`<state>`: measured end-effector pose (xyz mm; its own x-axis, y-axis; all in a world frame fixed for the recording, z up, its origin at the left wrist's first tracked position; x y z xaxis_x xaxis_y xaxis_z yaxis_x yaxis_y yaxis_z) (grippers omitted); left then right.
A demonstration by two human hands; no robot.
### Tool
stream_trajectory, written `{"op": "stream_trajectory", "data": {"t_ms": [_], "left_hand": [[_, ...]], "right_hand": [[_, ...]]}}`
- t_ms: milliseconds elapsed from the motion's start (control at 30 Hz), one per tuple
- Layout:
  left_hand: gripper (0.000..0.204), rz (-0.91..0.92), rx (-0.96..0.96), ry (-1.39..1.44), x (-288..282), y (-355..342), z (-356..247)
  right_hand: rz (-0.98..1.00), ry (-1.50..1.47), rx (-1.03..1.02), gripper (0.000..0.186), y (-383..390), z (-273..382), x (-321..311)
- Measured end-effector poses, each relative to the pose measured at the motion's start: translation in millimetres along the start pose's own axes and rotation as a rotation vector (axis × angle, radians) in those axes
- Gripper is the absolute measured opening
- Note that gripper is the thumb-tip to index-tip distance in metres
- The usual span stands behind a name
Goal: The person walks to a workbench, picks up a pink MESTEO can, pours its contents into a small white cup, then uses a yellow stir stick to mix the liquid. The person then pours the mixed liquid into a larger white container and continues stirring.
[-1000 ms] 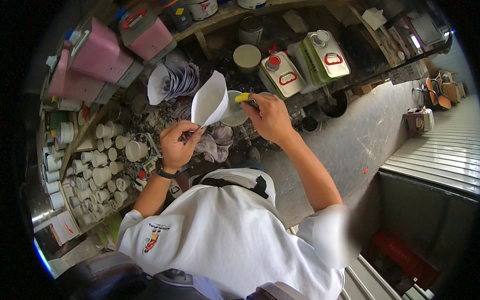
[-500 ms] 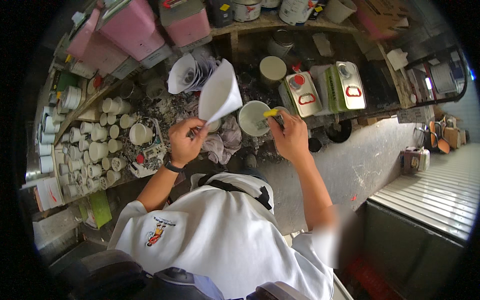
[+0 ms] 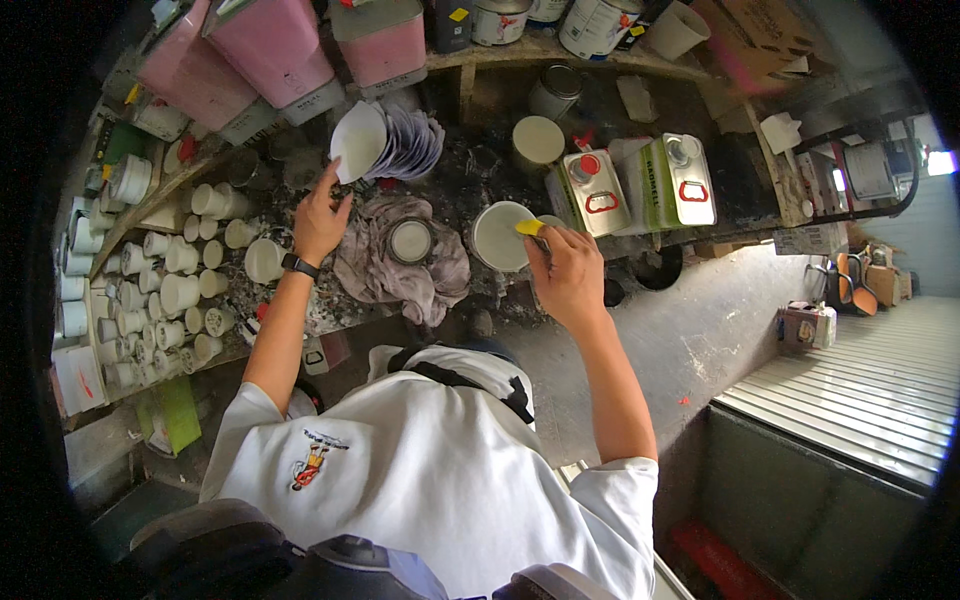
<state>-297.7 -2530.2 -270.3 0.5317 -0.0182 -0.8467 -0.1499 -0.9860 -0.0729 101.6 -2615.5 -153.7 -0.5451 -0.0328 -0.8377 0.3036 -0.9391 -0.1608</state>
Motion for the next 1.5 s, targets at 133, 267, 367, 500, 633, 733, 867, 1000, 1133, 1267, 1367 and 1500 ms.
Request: {"op": "stream_trajectory", "data": {"t_ms": [133,267,367,500,633,733,867,1000,1133,1267,1367,1500], "left_hand": [[0.079,-0.231,-0.021,0.046,13.8,19.3,-8.9],[0.076,-0.282,0.071,0.059,32.9,50.6,-10.9],[0.076,-0.098,0.055,0.21,47.8,75.1,-12.1],[0.076,0.081,0.095,0.253,67.8,99.1,-36.7],[0.083,0.197,0.091,0.347,76.5,101.3,-65.4],[0.09,0.166,0.179,0.36,77.1,93.2,-87.0],[0.101,0.216,0.226,0.424,75.4,74.1,-117.6],[0.115,0.224,0.308,0.463,77.9,40.0,-147.9],[0.122,0.202,0.408,0.502,91.2,20.9,-171.1],[0.124,0.244,0.365,0.529,99.3,17.4,-175.1],[0.123,0.24,0.368,0.552,100.3,16.5,-176.0],[0.12,0.243,0.377,0.544,98.5,15.1,-176.7]], "right_hand": [[0.052,-0.035,0.01,0.017,-1.0,4.2,-1.1],[0.035,0.048,-0.024,0.018,-3.5,4.6,-2.3],[0.108,0.038,0.031,0.017,-5.4,4.9,-3.2],[0.098,-0.037,0.041,0.016,-9.6,7.4,-3.4],[0.063,0.081,-0.026,0.016,-12.0,7.5,-4.8],[0.12,-0.033,0.037,0.017,-11.0,4.6,-5.3],[0.049,0.054,-0.024,0.018,-10.5,2.7,-6.6],[0.209,-0.085,0.106,0.019,-10.6,1.5,-5.5],[0.07,-0.01,-0.066,0.021,-13.0,2.1,-6.5],[0.075,-0.023,-0.128,0.022,-13.7,-0.3,-8.1],[0.182,-0.076,-0.037,0.021,-13.9,-3.1,-8.7],[0.064,0.114,-0.15,0.022,-16.7,-4.9,-11.0]]}}
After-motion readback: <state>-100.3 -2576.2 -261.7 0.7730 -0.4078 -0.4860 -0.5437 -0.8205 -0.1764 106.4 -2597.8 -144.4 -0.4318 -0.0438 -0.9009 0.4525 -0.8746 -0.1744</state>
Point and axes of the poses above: each hand's wrist, its own y-axis away from the middle knuckle, its own x-axis out of the palm, z = x × y, the point moved 1 cm from there along -y, towards the middle knuckle, and after that the axes turned 12 degrees about z, right-handed, at the moved point
